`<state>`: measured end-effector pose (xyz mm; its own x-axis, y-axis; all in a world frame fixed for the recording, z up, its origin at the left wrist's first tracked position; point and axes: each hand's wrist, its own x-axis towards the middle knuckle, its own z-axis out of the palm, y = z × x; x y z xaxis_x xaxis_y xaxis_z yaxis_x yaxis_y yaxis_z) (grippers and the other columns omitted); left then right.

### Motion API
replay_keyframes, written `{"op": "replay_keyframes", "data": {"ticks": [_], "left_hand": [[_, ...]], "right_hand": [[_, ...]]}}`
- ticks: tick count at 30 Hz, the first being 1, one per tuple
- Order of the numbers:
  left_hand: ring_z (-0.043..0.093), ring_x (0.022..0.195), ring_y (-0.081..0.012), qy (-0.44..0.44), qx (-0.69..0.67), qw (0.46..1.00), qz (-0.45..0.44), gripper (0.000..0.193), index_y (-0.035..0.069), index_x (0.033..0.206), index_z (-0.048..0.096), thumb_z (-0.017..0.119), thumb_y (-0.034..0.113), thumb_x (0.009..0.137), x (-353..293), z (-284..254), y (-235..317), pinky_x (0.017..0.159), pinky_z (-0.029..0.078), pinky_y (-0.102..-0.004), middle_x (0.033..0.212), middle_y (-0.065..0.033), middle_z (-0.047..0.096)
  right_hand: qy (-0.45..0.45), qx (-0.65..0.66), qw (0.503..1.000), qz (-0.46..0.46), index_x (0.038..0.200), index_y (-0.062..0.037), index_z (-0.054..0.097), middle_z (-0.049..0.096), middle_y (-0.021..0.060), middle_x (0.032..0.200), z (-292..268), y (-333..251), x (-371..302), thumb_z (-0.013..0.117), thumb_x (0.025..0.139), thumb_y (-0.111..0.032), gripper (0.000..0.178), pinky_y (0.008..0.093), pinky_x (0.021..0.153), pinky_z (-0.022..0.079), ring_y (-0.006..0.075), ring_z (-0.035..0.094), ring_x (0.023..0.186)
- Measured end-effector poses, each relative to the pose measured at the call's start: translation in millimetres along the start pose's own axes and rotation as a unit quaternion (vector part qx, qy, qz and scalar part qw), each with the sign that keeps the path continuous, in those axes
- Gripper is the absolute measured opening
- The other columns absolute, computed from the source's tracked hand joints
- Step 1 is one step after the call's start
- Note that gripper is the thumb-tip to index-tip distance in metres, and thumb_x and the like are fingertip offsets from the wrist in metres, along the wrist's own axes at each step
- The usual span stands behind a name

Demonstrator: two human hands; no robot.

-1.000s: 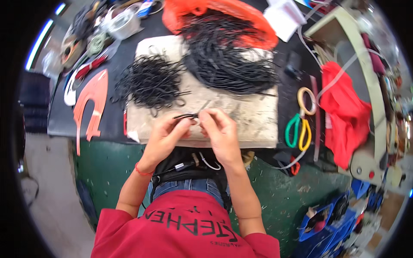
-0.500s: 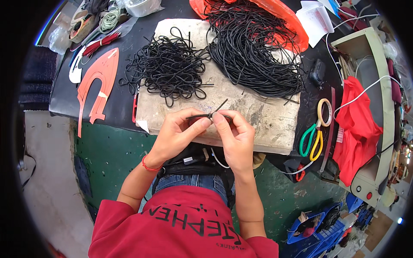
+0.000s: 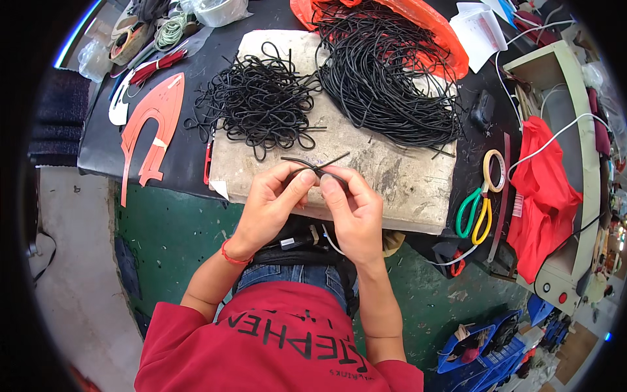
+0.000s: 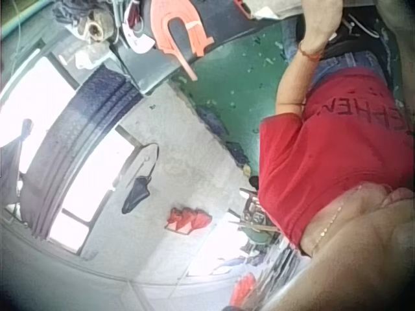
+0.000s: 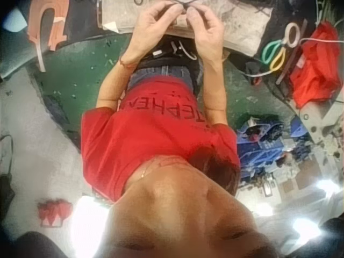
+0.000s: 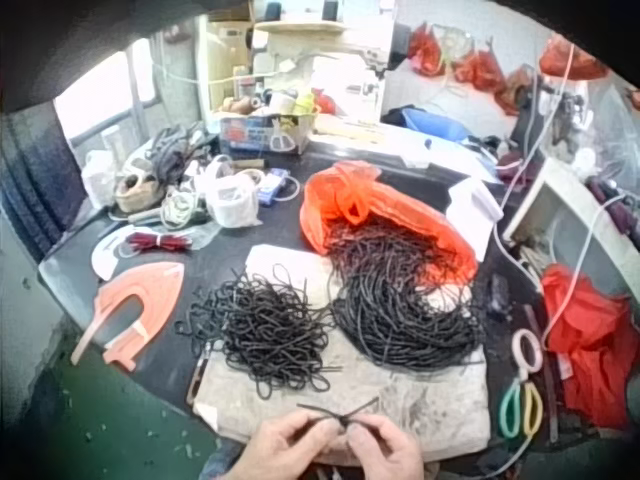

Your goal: The recorder is knotting black elastic cords for footwear assembly.

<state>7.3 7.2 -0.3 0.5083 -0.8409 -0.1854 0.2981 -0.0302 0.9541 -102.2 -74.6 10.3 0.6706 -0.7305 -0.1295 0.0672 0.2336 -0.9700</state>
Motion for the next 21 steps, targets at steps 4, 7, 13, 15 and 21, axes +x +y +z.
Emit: {"op": "replay_keyframes", "data": {"ticks": [4,7,13,15,21], "left_hand": [[0.044,0.058,-0.0015,-0.029,-0.017,0.999,-0.008,0.019,0.0,0.099,0.061,0.056,0.016,0.088,-2.4,0.1,7.4,0.049,0.035,-0.0183,0.072,0.0022,0.056],[0.046,0.058,-0.002,-0.03,-0.02,0.999,-0.02,0.02,0.0,0.101,0.061,0.056,0.015,0.088,-3.6,2.6,10.8,0.049,0.036,-0.0197,0.073,0.0023,0.056],[0.049,0.055,-0.0068,-0.057,0.155,0.985,0.045,0.016,0.0,0.097,0.06,0.058,0.01,0.084,-1.8,-6.6,12.9,0.048,0.037,-0.0246,0.064,-0.0028,0.055],[0.049,0.057,-0.0069,-0.051,0.242,0.963,0.105,0.015,0.0,0.095,0.06,0.059,0.007,0.083,-3.3,-3.6,15.5,0.05,0.039,-0.024,0.067,-0.0049,0.055],[0.049,0.054,-0.0079,-0.012,0.151,0.985,0.088,0.01,0.001,0.087,0.06,0.062,0.009,0.081,-0.9,-9.0,5.1,0.049,0.039,-0.0245,0.062,-0.0015,0.055]], "right_hand": [[0.003,0.019,1.0,-0.02,0.094,0.0012,0.058,0.058,0.001,0.087,-3.7,3.6,14.0,0.056,0.089,-0.012,0.014,0.0189,0.069,0.04,0.0039,0.05,0.078],[0.031,0.002,0.999,-0.042,0.089,0.0,0.058,0.056,-0.0005,0.085,5.2,-4.6,16.2,0.058,0.088,-0.012,0.012,0.0185,0.067,0.039,0.0039,0.048,0.074],[0.085,-0.173,0.971,-0.145,0.075,-0.0011,0.051,0.046,-0.0005,0.072,4.9,7.1,15.7,0.061,0.083,-0.009,0.015,0.0206,0.056,0.036,0.0052,0.041,0.063],[0.111,-0.185,0.967,-0.133,0.073,-0.0008,0.05,0.045,0.0007,0.07,8.5,10.0,20.1,0.062,0.082,-0.008,0.017,0.0216,0.053,0.034,0.0058,0.039,0.06],[0.114,-0.05,0.991,-0.054,0.071,-0.0052,0.052,0.045,-0.006,0.064,10.4,14.2,24.5,0.06,0.085,-0.01,0.017,0.019,0.048,0.028,0.002,0.034,0.054]]}}
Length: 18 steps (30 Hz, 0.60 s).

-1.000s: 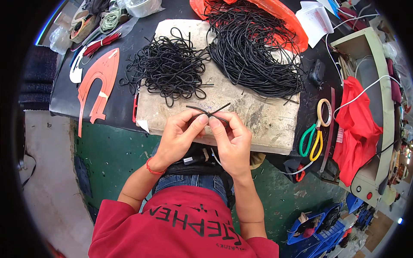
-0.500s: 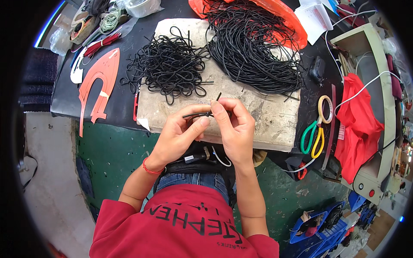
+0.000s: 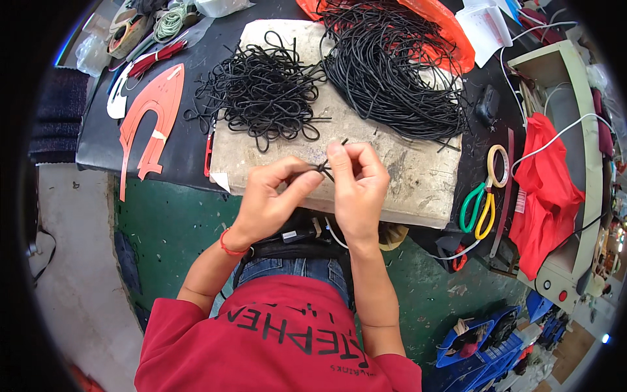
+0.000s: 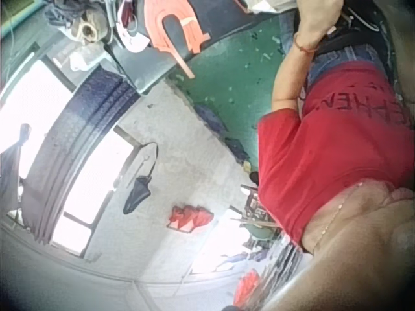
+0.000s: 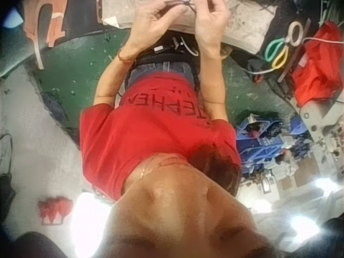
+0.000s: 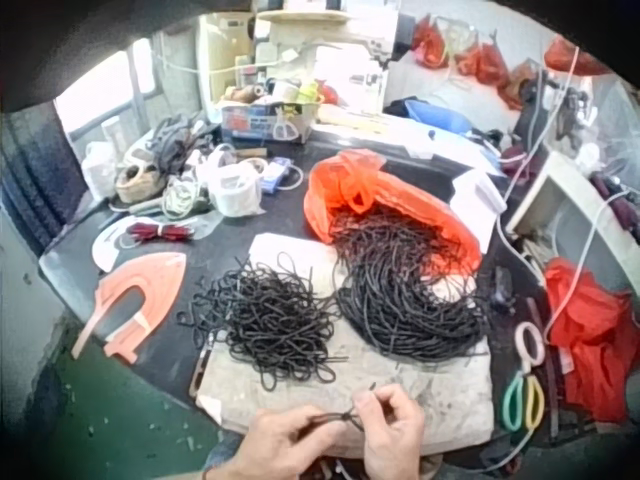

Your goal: The recorder is knotting black elastic cords for footwear assembly.

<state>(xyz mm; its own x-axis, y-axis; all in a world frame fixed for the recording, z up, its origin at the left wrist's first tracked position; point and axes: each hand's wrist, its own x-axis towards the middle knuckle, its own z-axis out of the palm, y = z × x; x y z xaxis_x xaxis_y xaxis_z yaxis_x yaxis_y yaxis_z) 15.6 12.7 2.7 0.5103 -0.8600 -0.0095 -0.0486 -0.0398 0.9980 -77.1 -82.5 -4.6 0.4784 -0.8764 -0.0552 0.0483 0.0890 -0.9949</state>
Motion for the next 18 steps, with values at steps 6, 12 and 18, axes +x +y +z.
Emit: {"op": "replay_keyframes", "data": {"ticks": [6,12,18], "left_hand": [[0.053,0.085,-0.007,0.063,-0.187,0.98,0.036,0.032,0.0,0.114,0.052,0.059,0.013,0.086,9.3,14.7,4.0,0.075,0.042,-0.0219,0.095,-0.0008,0.061],[0.055,0.07,-0.0085,0.011,-0.303,0.951,-0.059,0.02,-0.002,0.1,0.061,0.053,0.013,0.09,20.4,0.8,12.4,0.064,0.045,-0.0229,0.086,-0.0056,0.063],[0.052,0.063,-0.0056,-0.085,-0.259,0.957,-0.1,0.021,-0.002,0.089,0.061,0.053,0.018,0.09,15.5,-9.2,13.2,0.059,0.044,-0.0212,0.074,-0.0029,0.06]], "right_hand": [[0.033,0.234,0.97,0.052,0.082,-0.0075,0.054,0.049,-0.0063,0.067,21.5,-21.3,0.5,0.055,0.089,-0.017,0.012,0.016,0.049,0.029,0.0003,0.037,0.055],[0.043,0.146,0.988,0.008,0.093,-0.0036,0.051,0.055,0.0025,0.089,9.3,-8.3,-3.7,0.054,0.089,-0.011,0.009,0.0211,0.075,0.039,0.007,0.049,0.085],[-0.149,0.057,0.986,0.038,0.092,-0.0001,0.053,0.057,0.0027,0.078,6.3,-37.3,7.8,0.053,0.09,-0.011,0.011,0.0191,0.052,0.041,0.0054,0.052,0.06]]}}
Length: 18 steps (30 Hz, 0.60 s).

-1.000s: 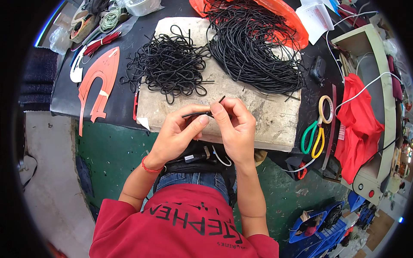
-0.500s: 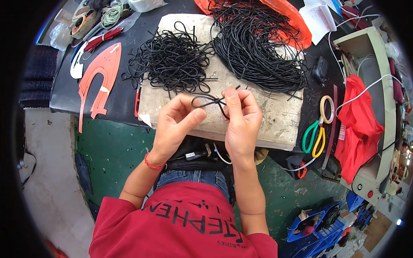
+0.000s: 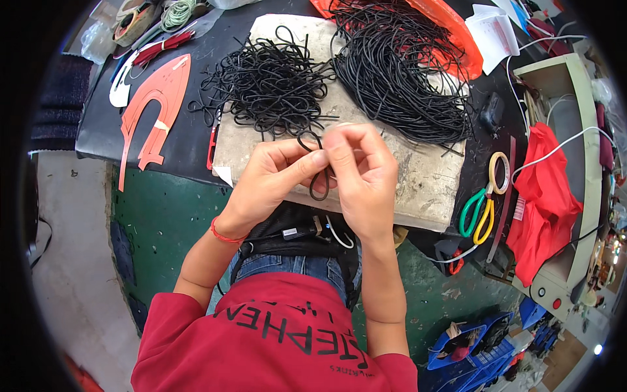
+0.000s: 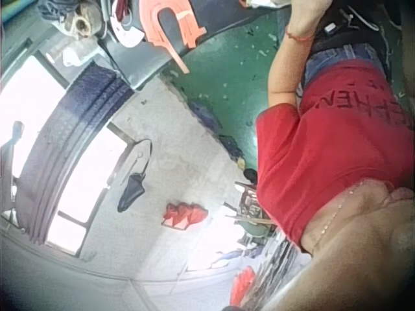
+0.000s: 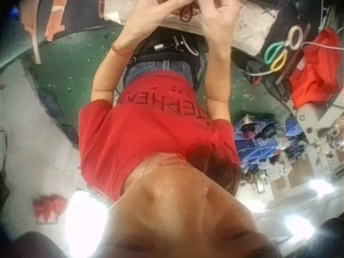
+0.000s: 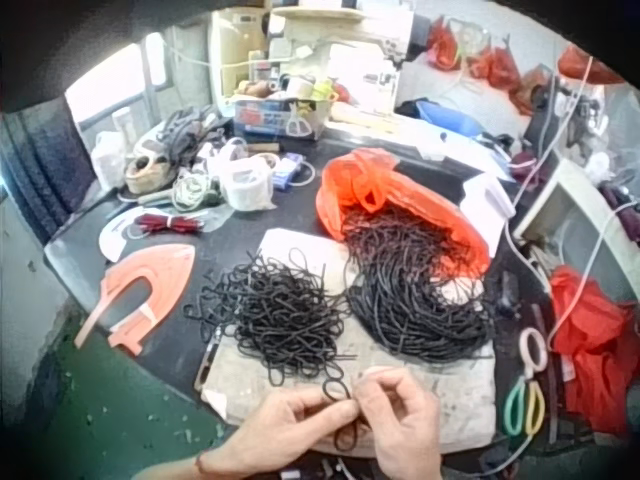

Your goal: The recorder is knotting black elastic cords for footwear assembly.

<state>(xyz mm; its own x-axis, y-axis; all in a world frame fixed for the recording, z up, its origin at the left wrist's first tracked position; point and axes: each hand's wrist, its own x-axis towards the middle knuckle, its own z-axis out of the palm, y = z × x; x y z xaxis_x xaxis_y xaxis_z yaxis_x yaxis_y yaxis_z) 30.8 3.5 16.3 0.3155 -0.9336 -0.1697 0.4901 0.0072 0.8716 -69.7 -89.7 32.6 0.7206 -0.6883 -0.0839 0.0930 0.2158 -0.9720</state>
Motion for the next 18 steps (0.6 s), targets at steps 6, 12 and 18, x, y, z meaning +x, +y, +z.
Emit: {"op": "replay_keyframes", "data": {"ticks": [6,12,18], "left_hand": [[0.054,0.066,-0.0063,-0.022,-0.029,0.999,-0.027,0.02,-0.001,0.09,0.061,0.053,0.017,0.091,-1.1,-2.1,0.5,0.061,0.046,-0.0205,0.076,-0.0024,0.06],[0.055,0.067,-0.006,0.007,-0.065,0.997,-0.031,0.021,-0.001,0.088,0.061,0.052,0.018,0.091,-5.4,0.8,0.2,0.062,0.046,-0.0202,0.077,-0.0028,0.06],[0.058,0.069,-0.0079,0.018,-0.072,0.996,-0.043,0.018,-0.001,0.09,0.06,0.053,0.016,0.09,-9.1,2.2,-3.7,0.066,0.049,-0.0212,0.08,-0.0044,0.061]], "right_hand": [[0.009,-0.017,1.0,0.022,0.088,-0.0001,0.053,0.056,0.0024,0.069,5.1,-2.4,-4.0,0.051,0.091,-0.012,0.013,0.0184,0.044,0.038,0.0051,0.049,0.05],[0.048,0.017,0.999,-0.003,0.085,-0.0006,0.053,0.054,0.0003,0.067,7.2,7.1,-6.3,0.049,0.092,-0.013,0.015,0.0164,0.044,0.036,0.0019,0.045,0.051],[0.061,0.036,0.997,0.035,0.083,-0.0025,0.053,0.054,-0.0005,0.068,3.0,15.2,-7.1,0.047,0.093,-0.018,0.019,0.0146,0.044,0.033,-0.0008,0.04,0.052]]}}
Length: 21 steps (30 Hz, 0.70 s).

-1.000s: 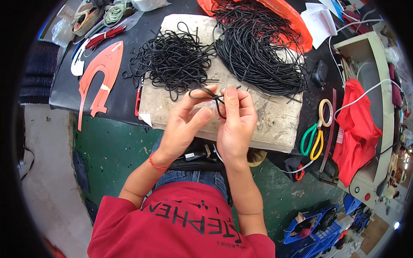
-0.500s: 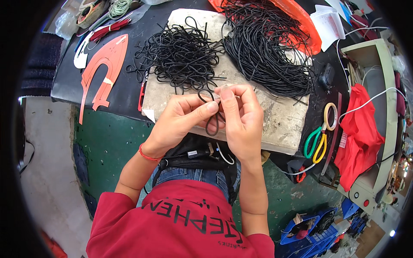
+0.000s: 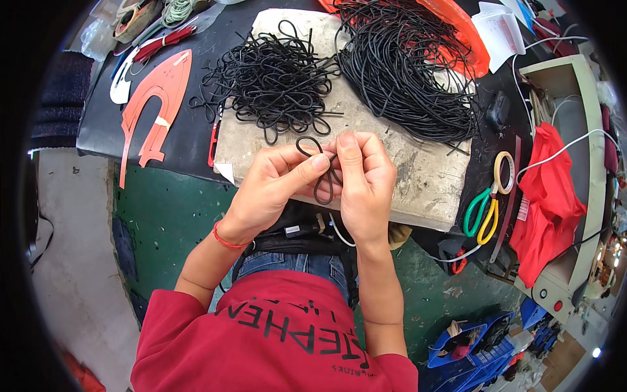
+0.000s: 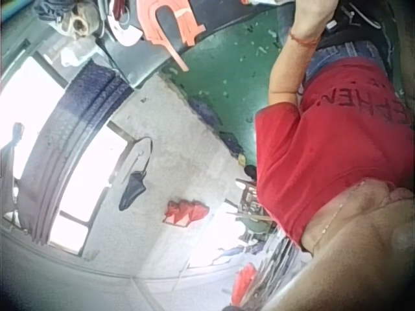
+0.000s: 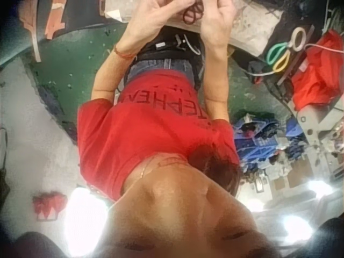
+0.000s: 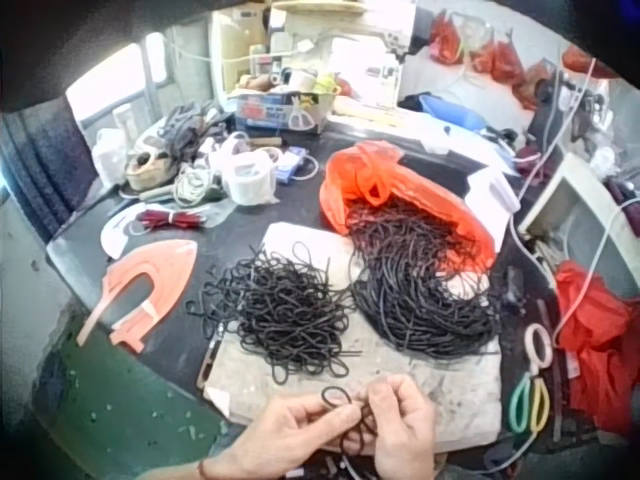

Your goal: The recorder is knotting black elastic cords for footwear assembly.

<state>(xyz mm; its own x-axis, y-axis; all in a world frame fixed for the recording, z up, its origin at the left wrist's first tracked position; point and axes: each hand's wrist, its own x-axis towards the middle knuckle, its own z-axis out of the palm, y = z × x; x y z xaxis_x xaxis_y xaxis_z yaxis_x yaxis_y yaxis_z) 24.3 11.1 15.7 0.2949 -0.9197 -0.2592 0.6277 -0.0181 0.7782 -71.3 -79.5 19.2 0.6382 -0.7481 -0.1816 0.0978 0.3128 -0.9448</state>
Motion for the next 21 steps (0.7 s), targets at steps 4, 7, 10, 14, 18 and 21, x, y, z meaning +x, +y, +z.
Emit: {"op": "replay_keyframes", "data": {"ticks": [4,7,10,14,18,21], "left_hand": [[0.058,0.069,-0.0083,0.015,-0.006,1.0,-0.007,0.018,-0.001,0.09,0.06,0.053,0.015,0.09,-1.8,0.9,-3.6,0.066,0.048,-0.0214,0.079,-0.0045,0.061],[0.056,0.068,-0.0062,0.019,0.067,0.996,0.055,0.019,-0.001,0.089,0.062,0.056,0.017,0.089,2.8,-2.6,-7.5,0.062,0.046,-0.0208,0.078,-0.0018,0.061],[0.056,0.07,-0.019,0.134,0.471,0.823,0.287,0.012,0.002,0.081,0.064,0.064,0.014,0.078,15.3,-20.3,0.7,0.065,0.044,-0.0311,0.071,-0.0055,0.06],[0.051,0.07,-0.0156,0.287,0.581,0.69,0.322,0.023,0.001,0.091,0.061,0.069,0.011,0.073,43.3,-47.4,27.8,0.063,0.043,-0.0276,0.079,-0.0056,0.059],[0.05,0.082,-0.0246,0.327,0.612,0.59,0.413,0.031,0.006,0.101,0.059,0.069,0.012,0.072,47.2,-32.6,35.2,0.076,0.038,-0.0348,0.083,-0.0071,0.055],[0.051,0.096,-0.0252,0.209,0.597,0.604,0.485,0.035,0.007,0.106,0.06,0.064,0.006,0.072,41.4,-20.1,23.3,0.087,0.037,-0.0371,0.099,-0.0088,0.057]], "right_hand": [[0.0,-0.004,1.0,0.001,0.081,-0.0025,0.053,0.054,-0.0003,0.068,-2.4,2.3,0.8,0.047,0.094,-0.02,0.022,0.0146,0.047,0.035,-0.0006,0.044,0.056],[-0.01,-0.014,1.0,-0.009,0.081,-0.0014,0.056,0.056,0.0007,0.07,-1.7,-1.8,2.1,0.048,0.093,-0.02,0.023,0.0181,0.054,0.04,0.0032,0.049,0.061],[0.04,-0.17,0.976,-0.129,0.082,-0.0005,0.06,0.059,0.0034,0.074,-9.0,5.4,24.1,0.052,0.09,-0.018,0.021,0.0243,0.062,0.043,0.0101,0.053,0.067],[0.131,-0.47,0.829,-0.274,0.084,-0.0033,0.065,0.061,0.0092,0.083,-44.6,-11.9,67.3,0.06,0.082,-0.015,0.013,0.0325,0.071,0.043,0.0218,0.055,0.076],[0.129,-0.581,0.736,-0.322,0.087,-0.0072,0.063,0.059,0.0069,0.083,-54.4,-7.6,76.2,0.061,0.079,-0.014,0.01,0.0353,0.075,0.038,0.0247,0.053,0.082],[0.133,-0.566,0.73,-0.36,0.086,-0.0066,0.059,0.058,0.0053,0.082,-50.4,-18.8,44.9,0.059,0.08,-0.008,0.006,0.0342,0.077,0.036,0.0235,0.053,0.082]]}}
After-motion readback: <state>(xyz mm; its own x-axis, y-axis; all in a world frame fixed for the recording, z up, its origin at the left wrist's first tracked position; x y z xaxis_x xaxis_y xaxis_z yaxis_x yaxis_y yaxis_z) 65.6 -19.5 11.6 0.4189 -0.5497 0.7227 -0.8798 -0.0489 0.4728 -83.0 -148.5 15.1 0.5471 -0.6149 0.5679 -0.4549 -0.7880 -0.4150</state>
